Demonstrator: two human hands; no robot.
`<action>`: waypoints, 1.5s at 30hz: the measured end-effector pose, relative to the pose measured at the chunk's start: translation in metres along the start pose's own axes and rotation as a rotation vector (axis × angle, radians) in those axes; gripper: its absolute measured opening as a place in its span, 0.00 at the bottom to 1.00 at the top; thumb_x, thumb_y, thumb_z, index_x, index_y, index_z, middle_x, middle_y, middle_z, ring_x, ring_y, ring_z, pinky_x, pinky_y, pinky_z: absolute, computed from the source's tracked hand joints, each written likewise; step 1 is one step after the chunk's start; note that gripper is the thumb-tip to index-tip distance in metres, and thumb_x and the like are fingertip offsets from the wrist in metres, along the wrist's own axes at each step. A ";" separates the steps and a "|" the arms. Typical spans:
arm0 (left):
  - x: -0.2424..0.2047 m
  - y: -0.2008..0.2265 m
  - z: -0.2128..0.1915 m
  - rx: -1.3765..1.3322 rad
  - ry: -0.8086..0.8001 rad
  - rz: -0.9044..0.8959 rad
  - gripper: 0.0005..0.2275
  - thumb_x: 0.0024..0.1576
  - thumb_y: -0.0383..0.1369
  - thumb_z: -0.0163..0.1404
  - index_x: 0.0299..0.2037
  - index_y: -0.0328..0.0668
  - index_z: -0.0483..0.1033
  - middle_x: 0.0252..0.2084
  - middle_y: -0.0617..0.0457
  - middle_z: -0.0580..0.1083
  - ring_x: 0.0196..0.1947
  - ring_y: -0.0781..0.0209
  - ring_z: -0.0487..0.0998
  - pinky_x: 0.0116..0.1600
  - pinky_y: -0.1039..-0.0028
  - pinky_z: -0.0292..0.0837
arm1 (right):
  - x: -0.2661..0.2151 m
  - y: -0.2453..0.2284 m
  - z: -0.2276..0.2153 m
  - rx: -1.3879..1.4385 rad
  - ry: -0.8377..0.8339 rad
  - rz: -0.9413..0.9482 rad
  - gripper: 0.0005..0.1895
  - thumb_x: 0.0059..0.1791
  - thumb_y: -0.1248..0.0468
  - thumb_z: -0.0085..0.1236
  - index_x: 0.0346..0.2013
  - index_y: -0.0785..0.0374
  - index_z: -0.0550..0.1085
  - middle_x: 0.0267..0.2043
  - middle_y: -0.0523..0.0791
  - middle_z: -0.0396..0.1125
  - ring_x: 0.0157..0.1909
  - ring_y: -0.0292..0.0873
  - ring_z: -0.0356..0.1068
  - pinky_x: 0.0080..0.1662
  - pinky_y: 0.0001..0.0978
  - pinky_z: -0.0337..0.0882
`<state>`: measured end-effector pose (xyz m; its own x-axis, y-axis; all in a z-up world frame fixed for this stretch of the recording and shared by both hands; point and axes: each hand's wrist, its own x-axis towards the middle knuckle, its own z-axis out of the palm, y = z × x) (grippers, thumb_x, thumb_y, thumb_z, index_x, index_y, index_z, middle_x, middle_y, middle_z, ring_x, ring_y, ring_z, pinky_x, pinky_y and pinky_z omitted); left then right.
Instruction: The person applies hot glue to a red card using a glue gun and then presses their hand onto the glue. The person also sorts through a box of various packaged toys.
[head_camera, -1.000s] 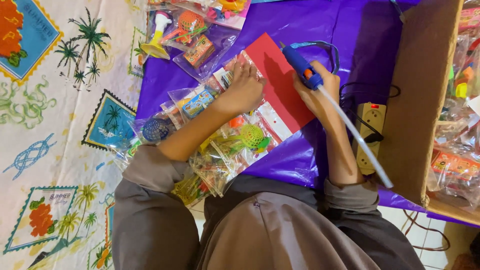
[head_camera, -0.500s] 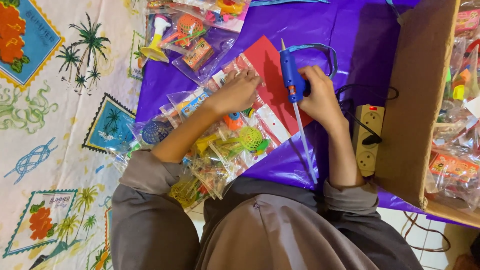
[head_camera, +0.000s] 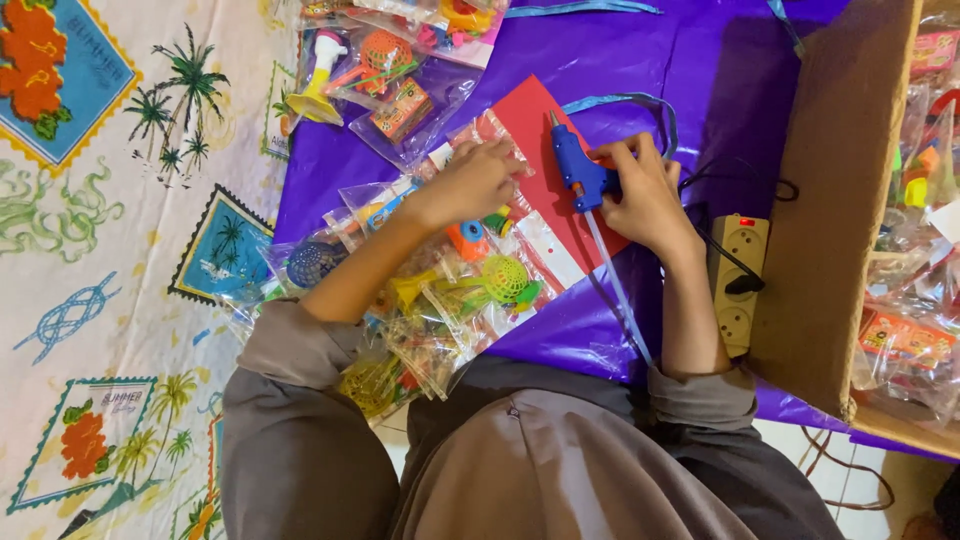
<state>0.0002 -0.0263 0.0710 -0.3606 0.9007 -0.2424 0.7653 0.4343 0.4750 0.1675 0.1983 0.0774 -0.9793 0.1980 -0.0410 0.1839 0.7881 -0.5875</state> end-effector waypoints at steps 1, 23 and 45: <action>0.002 -0.005 -0.004 0.001 0.004 0.000 0.17 0.63 0.32 0.44 0.61 0.41 0.76 0.66 0.28 0.67 0.71 0.32 0.62 0.68 0.46 0.51 | 0.001 0.000 -0.001 -0.002 0.001 -0.003 0.32 0.38 0.74 0.62 0.57 0.55 0.70 0.54 0.49 0.56 0.60 0.63 0.61 0.58 0.55 0.52; 0.038 -0.054 0.037 0.393 0.322 -0.039 0.07 0.56 0.30 0.52 0.40 0.40 0.82 0.51 0.41 0.73 0.59 0.41 0.69 0.65 0.36 0.50 | 0.012 -0.060 0.065 -0.506 0.022 -0.182 0.23 0.49 0.55 0.57 0.60 0.50 0.77 0.81 0.53 0.41 0.79 0.66 0.30 0.67 0.77 0.33; 0.032 -0.031 0.016 0.322 0.136 -0.087 0.22 0.56 0.31 0.51 0.60 0.24 0.70 0.64 0.30 0.67 0.67 0.37 0.67 0.69 0.27 0.32 | -0.001 -0.070 0.077 -0.624 0.259 -0.152 0.22 0.43 0.43 0.70 0.48 0.45 0.80 0.84 0.48 0.31 0.81 0.63 0.27 0.69 0.72 0.36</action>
<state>-0.0260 -0.0114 0.0349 -0.4827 0.8638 -0.1447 0.8498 0.5019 0.1612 0.1489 0.0984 0.0563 -0.9606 0.1305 0.2454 0.1362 0.9907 0.0062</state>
